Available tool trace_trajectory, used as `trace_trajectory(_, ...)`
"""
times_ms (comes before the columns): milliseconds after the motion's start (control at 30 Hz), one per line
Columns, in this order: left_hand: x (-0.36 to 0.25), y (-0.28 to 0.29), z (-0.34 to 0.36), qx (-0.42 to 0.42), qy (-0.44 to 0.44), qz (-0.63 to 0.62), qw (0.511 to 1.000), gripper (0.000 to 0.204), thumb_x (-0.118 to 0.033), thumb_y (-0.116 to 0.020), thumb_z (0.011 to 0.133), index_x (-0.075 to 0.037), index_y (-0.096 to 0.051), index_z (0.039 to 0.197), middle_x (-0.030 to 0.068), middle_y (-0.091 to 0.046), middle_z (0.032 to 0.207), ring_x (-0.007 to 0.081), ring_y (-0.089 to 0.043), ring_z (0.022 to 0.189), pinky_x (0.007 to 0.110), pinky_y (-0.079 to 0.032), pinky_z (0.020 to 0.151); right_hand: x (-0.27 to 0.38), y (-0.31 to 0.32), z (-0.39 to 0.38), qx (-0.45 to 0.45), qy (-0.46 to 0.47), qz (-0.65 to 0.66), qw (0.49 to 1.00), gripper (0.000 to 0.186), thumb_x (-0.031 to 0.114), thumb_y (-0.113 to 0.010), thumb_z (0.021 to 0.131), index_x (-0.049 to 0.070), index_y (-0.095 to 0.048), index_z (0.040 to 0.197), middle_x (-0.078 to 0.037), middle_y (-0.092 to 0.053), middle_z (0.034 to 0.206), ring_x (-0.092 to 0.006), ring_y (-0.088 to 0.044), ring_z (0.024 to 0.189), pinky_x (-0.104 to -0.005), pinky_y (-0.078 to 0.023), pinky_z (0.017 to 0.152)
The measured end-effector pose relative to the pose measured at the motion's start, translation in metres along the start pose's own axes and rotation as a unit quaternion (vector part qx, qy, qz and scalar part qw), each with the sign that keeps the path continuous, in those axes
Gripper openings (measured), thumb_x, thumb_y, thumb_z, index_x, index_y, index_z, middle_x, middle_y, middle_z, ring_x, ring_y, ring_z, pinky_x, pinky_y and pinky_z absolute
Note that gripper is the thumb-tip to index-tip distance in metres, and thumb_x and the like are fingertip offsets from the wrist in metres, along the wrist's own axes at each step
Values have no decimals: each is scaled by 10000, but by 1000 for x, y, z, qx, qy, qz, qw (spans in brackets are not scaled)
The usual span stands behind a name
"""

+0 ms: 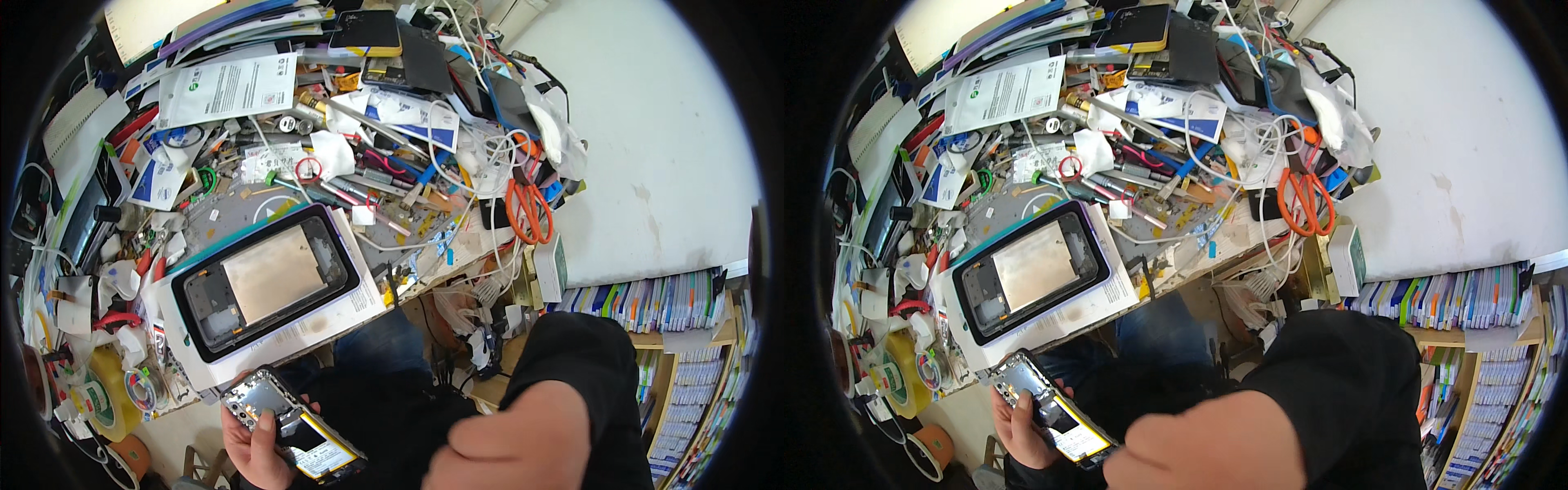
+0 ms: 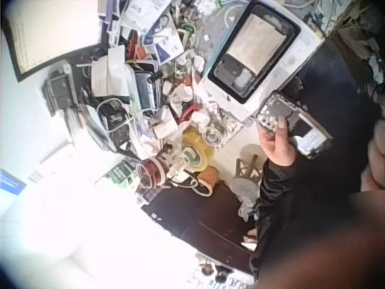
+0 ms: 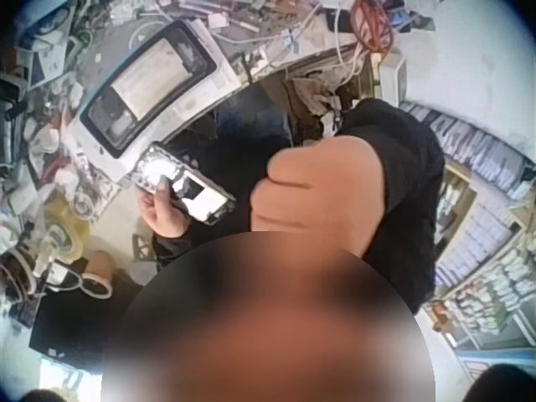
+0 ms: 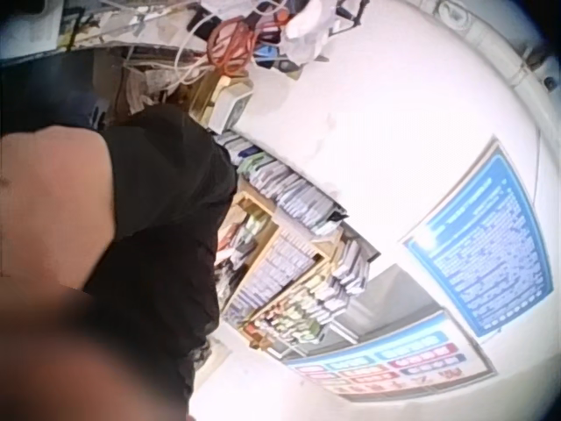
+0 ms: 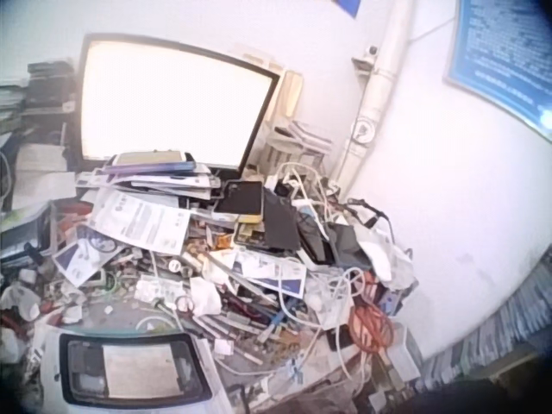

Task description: The person reassembles a disassembled smartphone on a cluttered workbench. They use a screwdriver to fasten screws, align and press the back cover into place, and insert a SIM card into the tray. The phone remains open at the end of the clip.

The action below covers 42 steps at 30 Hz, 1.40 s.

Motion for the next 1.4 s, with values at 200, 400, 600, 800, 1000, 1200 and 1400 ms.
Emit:
trace_trajectory(200,-2,-4,4,28,11,-27,999,531,-75,-572,974,-14,-398,1472,206,-664,1083,337,-737,898,508,-639,814,-122,2,-31,99,-331,-214,913,287,46,-661,798,66,-719,1079,-100,-655,883,-286,-653,723,-385,-523,596)
trace_trajectory(400,-5,-12,-1,72,47,-90,992,577,-95,-618,962,-9,-383,1482,226,-643,1163,370,-732,938,540,-630,849,-184,-14,-104,63,-441,-282,850,78,109,-715,880,53,-747,925,-121,-665,857,-336,-678,781,-403,-537,685)
trace_trajectory(600,-7,-14,3,106,42,-41,993,502,-4,-545,985,-14,-393,1464,252,-652,1249,402,-725,1027,542,-615,895,-196,-16,-103,167,-494,-324,789,90,144,-695,836,92,-745,781,-85,-643,823,-329,-674,764,-436,-538,666)
trace_trajectory(800,-2,-12,3,124,58,-39,990,502,-1,-551,981,-7,-397,1459,256,-673,1202,402,-736,990,519,-616,893,-200,-13,-97,219,-513,-299,774,72,142,-706,798,89,-752,780,-96,-629,794,-326,-667,759,-430,-536,671)
trace_trajectory(1000,1,-13,2,107,58,-79,989,516,-23,-568,981,-2,-387,1463,249,-675,1170,381,-736,962,518,-618,880,-201,-10,-101,206,-502,-292,787,101,166,-757,787,68,-755,812,-99,-644,772,-314,-664,743,-438,-507,647)
trace_trajectory(1200,5,-13,5,88,56,-69,992,525,-48,-587,970,-3,-386,1453,255,-670,1153,360,-738,941,507,-633,849,-198,-2,-109,158,-476,-330,799,99,169,-752,815,70,-744,814,-110,-632,795,-329,-661,766,-446,-519,676)
trace_trajectory(1400,7,-13,-1,133,61,-67,987,512,-24,-568,998,0,-378,1472,259,-669,1213,385,-730,1007,506,-609,895,-204,-10,-108,194,-461,-357,789,128,152,-758,718,78,-678,784,-107,-617,805,-326,-644,738,-441,-506,649)
Point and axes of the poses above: each hand's wrist, its own z-axis towards the middle knuckle, its own y-axis out of the back of the hand, x = y × z, the point moved 6 cm from there along z, towards the middle knuckle
